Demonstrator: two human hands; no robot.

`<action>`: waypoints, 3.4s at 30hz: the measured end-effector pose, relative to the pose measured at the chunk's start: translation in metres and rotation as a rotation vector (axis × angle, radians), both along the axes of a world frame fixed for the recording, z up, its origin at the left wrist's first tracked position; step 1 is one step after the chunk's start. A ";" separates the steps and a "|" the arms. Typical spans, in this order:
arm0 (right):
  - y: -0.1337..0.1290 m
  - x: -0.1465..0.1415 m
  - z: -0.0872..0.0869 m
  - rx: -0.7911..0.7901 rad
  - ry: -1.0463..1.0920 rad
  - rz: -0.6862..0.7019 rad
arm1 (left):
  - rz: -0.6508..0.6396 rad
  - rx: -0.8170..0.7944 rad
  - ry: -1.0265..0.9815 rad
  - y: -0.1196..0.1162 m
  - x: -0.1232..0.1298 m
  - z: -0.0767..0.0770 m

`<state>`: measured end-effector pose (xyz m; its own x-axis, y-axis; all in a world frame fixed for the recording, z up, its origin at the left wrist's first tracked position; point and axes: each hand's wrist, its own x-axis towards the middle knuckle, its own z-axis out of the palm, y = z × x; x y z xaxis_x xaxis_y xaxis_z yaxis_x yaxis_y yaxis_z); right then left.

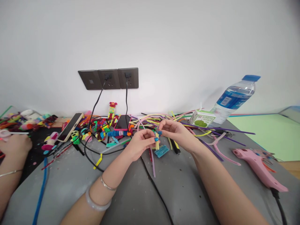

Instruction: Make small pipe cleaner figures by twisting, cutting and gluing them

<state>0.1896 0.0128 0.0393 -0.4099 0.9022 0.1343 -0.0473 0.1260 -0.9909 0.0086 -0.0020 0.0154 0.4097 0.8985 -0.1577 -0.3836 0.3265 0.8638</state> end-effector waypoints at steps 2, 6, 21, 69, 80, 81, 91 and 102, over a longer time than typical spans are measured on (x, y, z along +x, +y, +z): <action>0.000 0.000 0.001 0.014 -0.015 0.004 | 0.000 0.007 -0.001 0.000 0.000 0.000; -0.001 0.002 0.002 0.090 -0.079 -0.006 | 0.000 0.003 0.006 0.000 -0.001 0.001; 0.002 0.005 0.000 0.438 -0.372 -0.137 | 0.059 -0.029 0.026 0.002 -0.002 -0.001; -0.002 0.001 0.001 0.044 -0.055 0.096 | 0.009 0.050 0.030 0.000 -0.003 0.007; -0.001 0.001 0.001 0.205 -0.172 0.049 | 0.011 0.101 0.106 0.000 -0.004 0.006; 0.000 0.001 0.000 0.221 -0.177 0.038 | 0.014 0.105 0.108 0.000 -0.005 0.006; 0.006 0.015 -0.007 0.255 -0.698 -0.071 | 0.109 0.164 0.197 0.009 -0.013 -0.002; 0.000 0.006 -0.008 0.131 -1.364 -0.328 | 0.079 0.198 0.248 0.009 -0.007 -0.007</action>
